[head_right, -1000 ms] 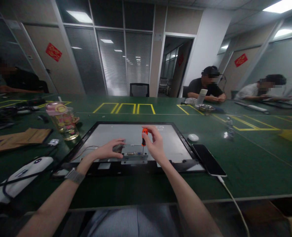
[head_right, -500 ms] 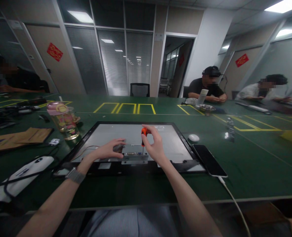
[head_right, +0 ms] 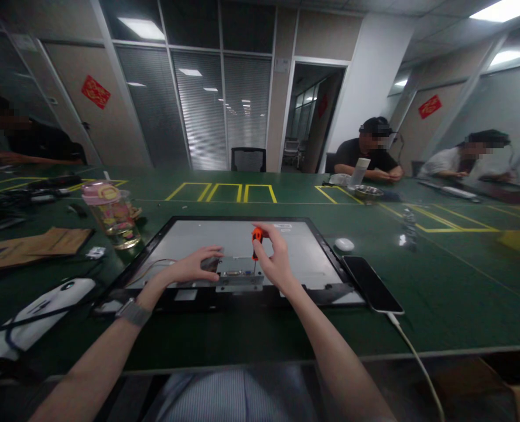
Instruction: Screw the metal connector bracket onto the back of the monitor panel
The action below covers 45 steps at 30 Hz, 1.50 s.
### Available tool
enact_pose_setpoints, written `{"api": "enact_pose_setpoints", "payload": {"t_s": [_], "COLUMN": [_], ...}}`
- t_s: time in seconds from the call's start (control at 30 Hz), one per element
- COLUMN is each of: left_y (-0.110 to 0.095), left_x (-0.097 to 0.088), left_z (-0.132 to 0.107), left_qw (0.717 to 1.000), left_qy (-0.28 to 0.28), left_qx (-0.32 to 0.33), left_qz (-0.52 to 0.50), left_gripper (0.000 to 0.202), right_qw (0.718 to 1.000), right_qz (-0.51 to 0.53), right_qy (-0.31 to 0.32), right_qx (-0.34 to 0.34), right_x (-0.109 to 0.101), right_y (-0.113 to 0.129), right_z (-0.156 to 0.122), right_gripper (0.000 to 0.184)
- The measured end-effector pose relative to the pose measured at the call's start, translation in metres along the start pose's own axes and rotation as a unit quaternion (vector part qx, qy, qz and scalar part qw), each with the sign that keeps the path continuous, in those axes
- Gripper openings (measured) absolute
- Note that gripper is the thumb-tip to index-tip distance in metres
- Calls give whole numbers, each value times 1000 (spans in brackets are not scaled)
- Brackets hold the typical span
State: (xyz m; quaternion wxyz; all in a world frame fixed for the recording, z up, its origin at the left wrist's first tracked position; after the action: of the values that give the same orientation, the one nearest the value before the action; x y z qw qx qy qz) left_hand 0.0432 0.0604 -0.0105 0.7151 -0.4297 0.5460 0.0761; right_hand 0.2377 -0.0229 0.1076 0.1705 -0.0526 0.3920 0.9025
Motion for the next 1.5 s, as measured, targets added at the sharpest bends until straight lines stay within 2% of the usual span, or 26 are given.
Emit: {"api": "enact_pose_setpoints", "payload": {"t_s": [0.17, 0.27, 0.4, 0.6, 0.77, 1.0, 1.1, 1.27, 1.5], "left_y": [-1, 0, 2, -1, -2, -3, -1, 1, -2], "left_x": [0, 1, 1, 0, 0, 0, 0, 1, -1], "left_z": [-1, -1, 0, -1, -1, -1, 0, 0, -1], "left_qw": [1000, 1000, 1000, 1000, 1000, 1000, 1000, 1000, 1000], "left_qy": [2, 3, 2, 2, 6, 6, 2, 4, 2], "left_qx": [-2, -2, 3, 2, -6, -3, 3, 7, 2], "left_qz": [-3, -3, -4, -3, -7, -5, -2, -1, -4], "left_gripper": [74, 73, 74, 74, 73, 74, 73, 72, 72], "right_qw": [999, 1000, 1000, 999, 1000, 999, 999, 987, 977], "right_qz": [-34, -24, 12, -41, -18, -13, 7, 100, 147], "right_qy": [-13, -20, 4, 6, -9, -29, -49, -97, -42], "right_qx": [-9, -2, 9, 0, 11, 6, 23, 80, 146], "right_x": [-1, -2, -1, 1, 1, -3, -8, -15, 9], "right_y": [3, 1, -3, -1, -3, -2, -6, -18, -27], "right_z": [1, 1, 0, 2, 1, 1, 1, -1, -5], "right_gripper": [26, 29, 32, 33, 39, 31, 31, 29, 28]}}
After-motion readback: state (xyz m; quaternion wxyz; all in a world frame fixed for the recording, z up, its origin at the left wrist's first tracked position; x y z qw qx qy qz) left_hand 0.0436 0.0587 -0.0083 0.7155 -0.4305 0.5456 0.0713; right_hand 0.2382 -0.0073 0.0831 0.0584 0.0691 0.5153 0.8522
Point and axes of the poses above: each hand's wrist, its own z-axis towards the middle knuckle, its own x-axis out of the palm, y = z × x, the point moved 9 cm from there along z, towards the middle knuckle, and after that the axes turned 9 degrees about x, right-handed, at the moved point
